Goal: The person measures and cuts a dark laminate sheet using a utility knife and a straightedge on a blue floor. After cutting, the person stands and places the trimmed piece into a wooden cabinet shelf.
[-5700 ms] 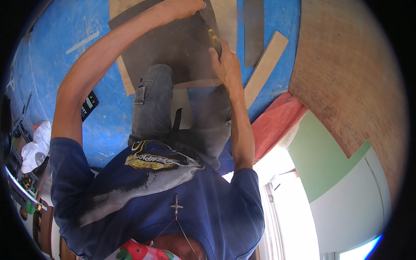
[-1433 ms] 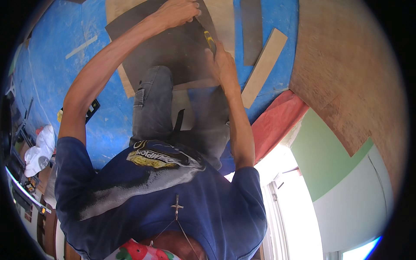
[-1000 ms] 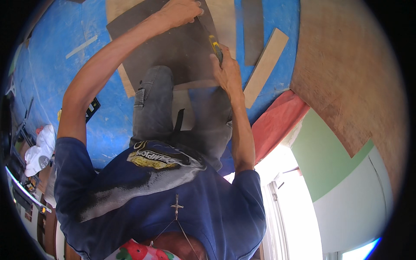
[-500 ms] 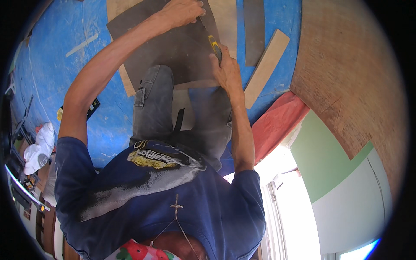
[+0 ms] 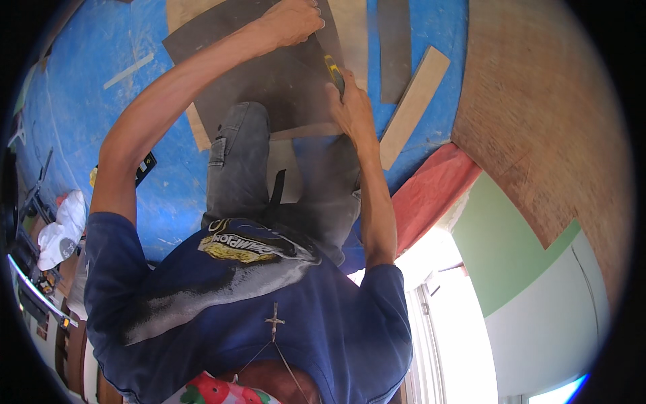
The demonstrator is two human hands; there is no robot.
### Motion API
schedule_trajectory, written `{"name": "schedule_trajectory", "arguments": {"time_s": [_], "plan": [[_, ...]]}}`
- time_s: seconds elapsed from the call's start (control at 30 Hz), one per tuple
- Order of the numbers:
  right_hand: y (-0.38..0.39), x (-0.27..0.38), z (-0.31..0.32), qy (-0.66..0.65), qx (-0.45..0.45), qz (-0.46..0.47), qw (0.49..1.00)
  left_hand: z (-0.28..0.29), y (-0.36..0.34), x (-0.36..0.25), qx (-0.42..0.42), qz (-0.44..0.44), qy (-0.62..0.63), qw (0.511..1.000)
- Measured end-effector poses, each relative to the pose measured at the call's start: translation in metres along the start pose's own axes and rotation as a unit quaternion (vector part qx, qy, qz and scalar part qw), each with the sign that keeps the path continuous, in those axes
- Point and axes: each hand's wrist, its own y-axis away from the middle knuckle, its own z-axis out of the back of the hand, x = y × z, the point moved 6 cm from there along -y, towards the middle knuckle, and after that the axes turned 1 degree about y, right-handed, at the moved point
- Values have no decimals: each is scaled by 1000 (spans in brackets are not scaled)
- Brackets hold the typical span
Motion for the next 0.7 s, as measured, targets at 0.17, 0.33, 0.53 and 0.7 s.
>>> {"name": "schedule_trajectory", "arguments": {"time_s": [0.17, 0.33, 0.53, 0.7], "plan": [[5, 3, -2, 0, -30, 27, 999, -4, 3, 8, -6, -12, 38, 999], [8, 2, -4, -30, -28, 13, 999, -8, 3, 10, 1, -10, 54, 998], [11, 3, 4, -24, -6, -1, 1000, -9, 1, 7, -1, -8, 34, 999], [11, -3, 1, -13, -12, 13, 1000, -7, 2, 9, 13, -15, 28, 999]]}}
